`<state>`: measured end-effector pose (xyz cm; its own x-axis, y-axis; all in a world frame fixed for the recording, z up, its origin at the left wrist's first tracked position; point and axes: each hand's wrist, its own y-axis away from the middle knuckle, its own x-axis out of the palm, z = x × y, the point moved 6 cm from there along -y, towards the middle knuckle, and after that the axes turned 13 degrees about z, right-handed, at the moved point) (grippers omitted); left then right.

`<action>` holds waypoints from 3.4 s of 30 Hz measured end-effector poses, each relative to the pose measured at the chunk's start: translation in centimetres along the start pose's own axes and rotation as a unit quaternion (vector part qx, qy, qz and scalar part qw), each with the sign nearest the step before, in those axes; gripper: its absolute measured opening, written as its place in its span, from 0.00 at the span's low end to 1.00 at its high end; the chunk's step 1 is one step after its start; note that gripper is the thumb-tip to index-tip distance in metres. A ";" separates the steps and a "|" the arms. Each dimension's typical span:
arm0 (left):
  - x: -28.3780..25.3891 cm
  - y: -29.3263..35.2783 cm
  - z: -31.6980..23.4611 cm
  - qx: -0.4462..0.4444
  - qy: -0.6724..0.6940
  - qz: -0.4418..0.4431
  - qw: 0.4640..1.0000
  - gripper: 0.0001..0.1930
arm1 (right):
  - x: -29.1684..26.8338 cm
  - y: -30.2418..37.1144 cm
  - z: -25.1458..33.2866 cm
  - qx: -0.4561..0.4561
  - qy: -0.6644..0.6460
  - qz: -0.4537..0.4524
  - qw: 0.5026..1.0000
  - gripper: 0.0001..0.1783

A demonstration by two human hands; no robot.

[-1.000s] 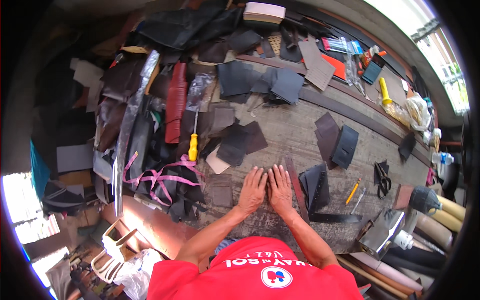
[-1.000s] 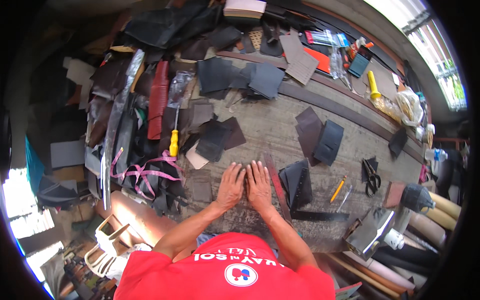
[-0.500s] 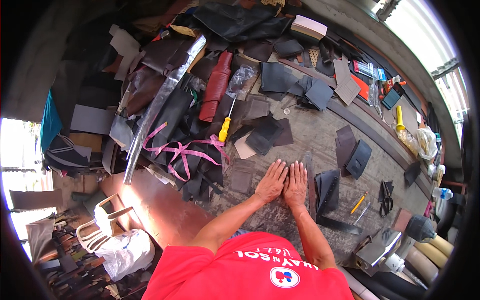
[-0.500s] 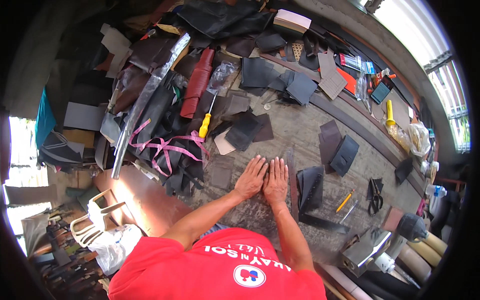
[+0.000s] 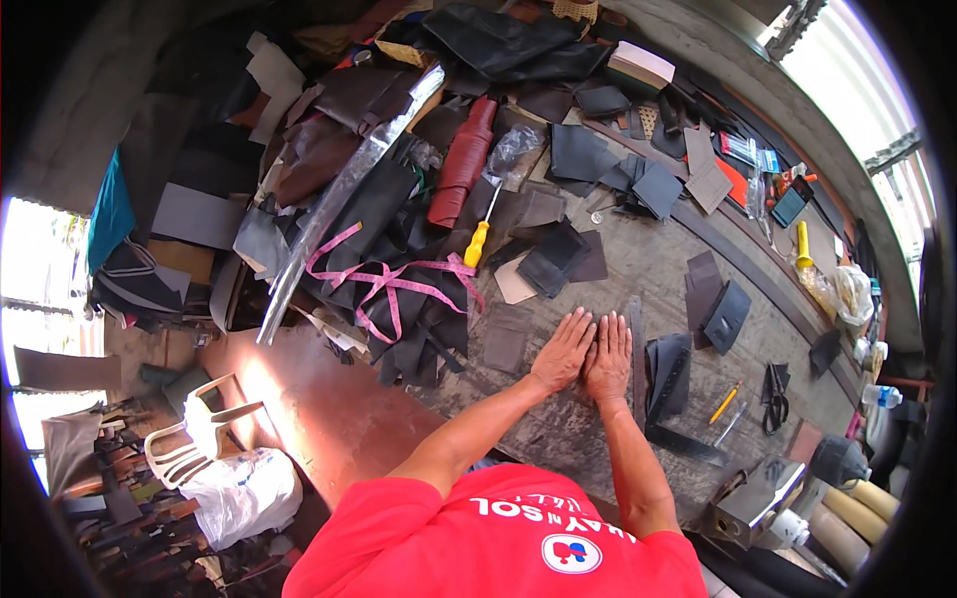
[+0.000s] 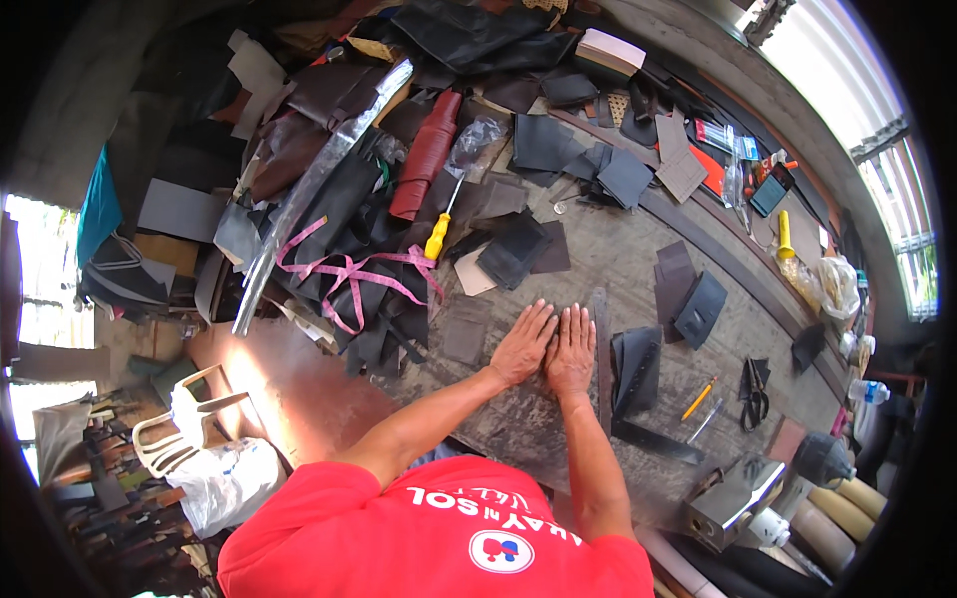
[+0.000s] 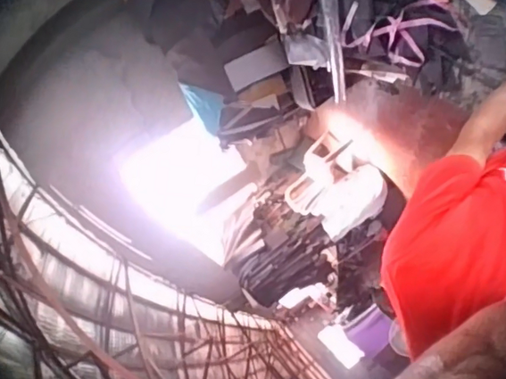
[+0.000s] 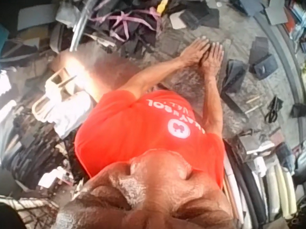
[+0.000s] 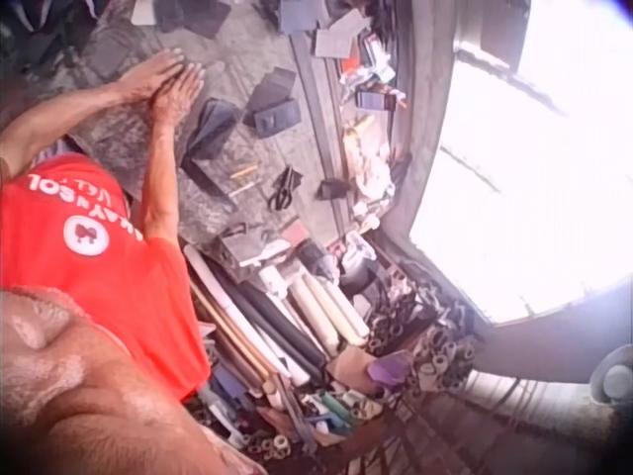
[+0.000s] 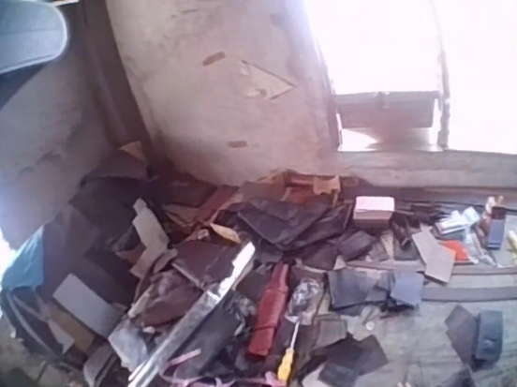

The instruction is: The person is sorting through and organizing pieces of leather material on a workshop table for a leather goods project.

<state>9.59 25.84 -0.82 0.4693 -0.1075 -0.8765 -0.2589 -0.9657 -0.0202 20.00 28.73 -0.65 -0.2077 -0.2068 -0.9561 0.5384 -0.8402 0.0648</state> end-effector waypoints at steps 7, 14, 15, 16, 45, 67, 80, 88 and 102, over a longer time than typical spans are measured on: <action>1.0 2.5 -1.1 -0.017 -0.030 0.023 0.999 0.30 | 0.8 0.2 -0.5 0.004 0.011 -0.001 1.000 0.31; 1.3 6.0 -2.3 -0.006 -0.030 0.049 0.998 0.31 | 0.5 0.1 -0.1 -0.003 0.012 -0.001 1.000 0.31; 1.3 6.6 -2.5 -0.002 -0.029 0.057 0.998 0.31 | 0.4 0.3 0.0 -0.002 0.010 0.001 1.000 0.31; 1.0 6.9 -2.5 0.004 -0.029 0.061 0.998 0.31 | 0.1 0.0 0.1 -0.001 0.010 -0.001 1.000 0.31; -10.0 0.5 8.1 0.015 0.292 0.069 0.954 0.17 | -0.7 -0.6 0.1 0.040 -0.034 0.046 0.998 0.34; -22.4 -10.9 33.4 -0.303 -0.080 0.002 0.950 0.45 | -0.7 -1.2 0.1 0.044 -0.031 0.069 0.996 0.35; -18.1 -10.0 38.7 -0.271 -0.076 -0.024 0.959 0.46 | -1.2 -0.4 -1.1 0.066 -0.063 0.046 0.995 0.35; -19.2 -6.4 26.1 -0.121 -0.143 -0.087 0.979 0.28 | -0.5 0.5 -0.8 0.053 -0.065 -0.008 0.996 0.35; -2.9 11.7 -4.8 0.040 0.058 0.167 0.983 0.24 | 0.1 1.3 -1.6 0.017 -0.118 -0.061 0.991 0.34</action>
<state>9.29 13.74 3.76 0.4392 -0.4464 -0.7797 -0.4782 -0.8508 0.2177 21.97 28.44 -1.09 -0.4564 -0.2106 -0.8645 0.4705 -0.8818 -0.0336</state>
